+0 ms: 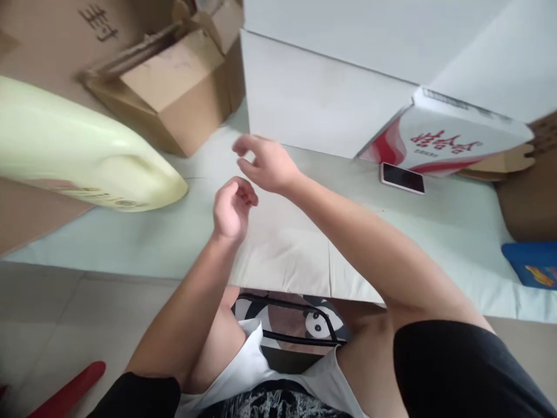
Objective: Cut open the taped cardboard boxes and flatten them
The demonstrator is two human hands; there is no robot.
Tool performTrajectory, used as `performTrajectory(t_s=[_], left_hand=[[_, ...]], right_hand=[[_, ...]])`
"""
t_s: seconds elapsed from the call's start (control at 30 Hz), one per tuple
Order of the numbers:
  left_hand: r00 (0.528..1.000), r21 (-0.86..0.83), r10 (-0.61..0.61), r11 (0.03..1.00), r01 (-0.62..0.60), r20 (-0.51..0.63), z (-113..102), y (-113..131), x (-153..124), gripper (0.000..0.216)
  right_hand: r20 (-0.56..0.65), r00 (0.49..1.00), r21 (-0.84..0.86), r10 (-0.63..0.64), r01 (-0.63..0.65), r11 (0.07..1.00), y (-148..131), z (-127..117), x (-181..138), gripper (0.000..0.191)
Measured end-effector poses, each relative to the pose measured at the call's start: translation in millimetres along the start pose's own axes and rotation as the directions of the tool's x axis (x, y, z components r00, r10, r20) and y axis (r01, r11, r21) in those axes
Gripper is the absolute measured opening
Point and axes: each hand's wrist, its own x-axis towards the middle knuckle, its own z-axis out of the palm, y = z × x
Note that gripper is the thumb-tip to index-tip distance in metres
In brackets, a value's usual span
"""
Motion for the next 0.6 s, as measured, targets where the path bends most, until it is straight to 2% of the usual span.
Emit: performTrajectory(t_s=[0.1,0.17,0.27,0.33,0.4,0.43,0.53,0.57,0.6], left_hand=[[0.999,-0.011,0.043,0.999,-0.043,0.011,-10,4,1,0.033],[0.999,-0.006,0.050,0.999,-0.050,0.021,-15,7,2,0.034],[0.997,0.007,0.071,0.997,-0.071,0.035,-20,10,4,0.034],[0.995,0.016,0.091,0.996,-0.092,0.035,-22,12,5,0.032],[0.993,0.027,0.118,0.993,-0.119,0.031,-23,15,5,0.030],[0.989,0.040,0.144,0.989,-0.145,0.025,-22,16,4,0.029],[0.963,0.111,0.271,0.956,-0.270,0.004,-18,19,-1,0.029],[0.947,0.141,0.322,0.937,-0.319,-0.001,-16,20,-3,0.031],[0.929,0.168,0.370,0.916,-0.364,-0.004,-15,21,-6,0.032]], right_hand=[[0.011,0.978,-0.145,-0.208,0.207,0.967,-39,28,70,0.040],[0.050,0.961,-0.195,-0.271,0.276,0.941,-60,42,111,0.055],[0.211,0.955,-0.392,-0.210,0.280,0.876,-80,52,151,0.082],[0.259,0.955,-0.559,-0.147,0.272,0.784,-87,53,159,0.087],[0.256,0.958,-0.647,-0.130,0.270,0.713,-89,48,154,0.080],[0.240,0.961,-0.654,-0.134,0.262,0.710,-88,44,148,0.071],[0.127,0.984,-0.632,-0.122,0.175,0.755,-82,29,125,0.032],[0.075,0.991,-0.628,-0.110,0.132,0.767,-79,24,117,0.023],[0.035,0.996,-0.633,-0.084,0.087,0.769,-75,19,110,0.022]])
